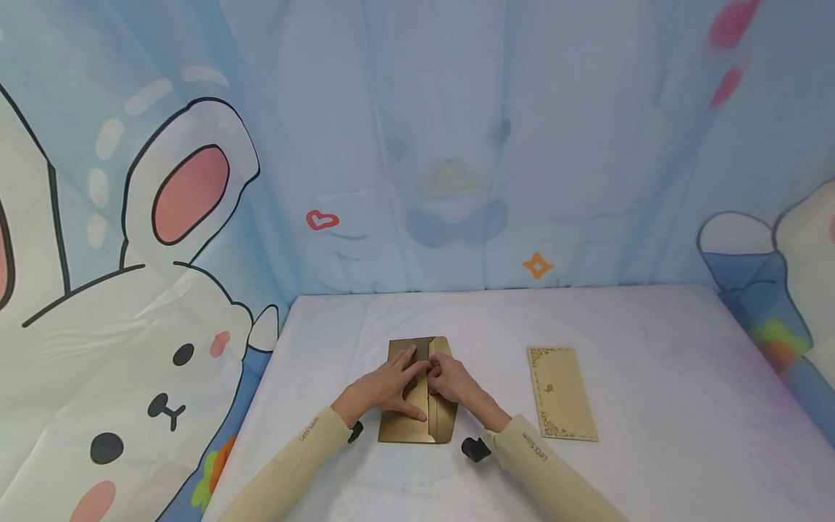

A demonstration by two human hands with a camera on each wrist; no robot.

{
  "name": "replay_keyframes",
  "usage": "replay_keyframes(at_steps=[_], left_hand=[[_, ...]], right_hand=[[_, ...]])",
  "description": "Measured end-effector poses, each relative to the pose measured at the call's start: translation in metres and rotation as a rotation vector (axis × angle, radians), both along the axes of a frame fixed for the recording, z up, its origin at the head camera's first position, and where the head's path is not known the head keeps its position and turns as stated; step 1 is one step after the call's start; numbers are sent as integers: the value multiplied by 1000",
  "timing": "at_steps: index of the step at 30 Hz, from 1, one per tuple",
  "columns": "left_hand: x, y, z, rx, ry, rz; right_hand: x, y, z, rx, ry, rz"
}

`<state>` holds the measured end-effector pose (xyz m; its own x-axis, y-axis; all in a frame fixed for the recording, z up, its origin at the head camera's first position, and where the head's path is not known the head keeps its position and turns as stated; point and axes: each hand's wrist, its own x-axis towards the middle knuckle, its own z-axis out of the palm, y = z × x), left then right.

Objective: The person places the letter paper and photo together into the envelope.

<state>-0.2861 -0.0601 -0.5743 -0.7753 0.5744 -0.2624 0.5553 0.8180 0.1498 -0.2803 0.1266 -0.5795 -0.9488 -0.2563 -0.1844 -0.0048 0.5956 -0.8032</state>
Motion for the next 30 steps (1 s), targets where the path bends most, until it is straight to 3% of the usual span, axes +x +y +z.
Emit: replay_keyframes(at_steps=[21,30], left_hand=[[0,1,-1,-20,-12,15],[0,0,-1,-8,-23,17]], right_hand=[[7,12,-3,-42,5,25],[14,25,2,41,63,50]])
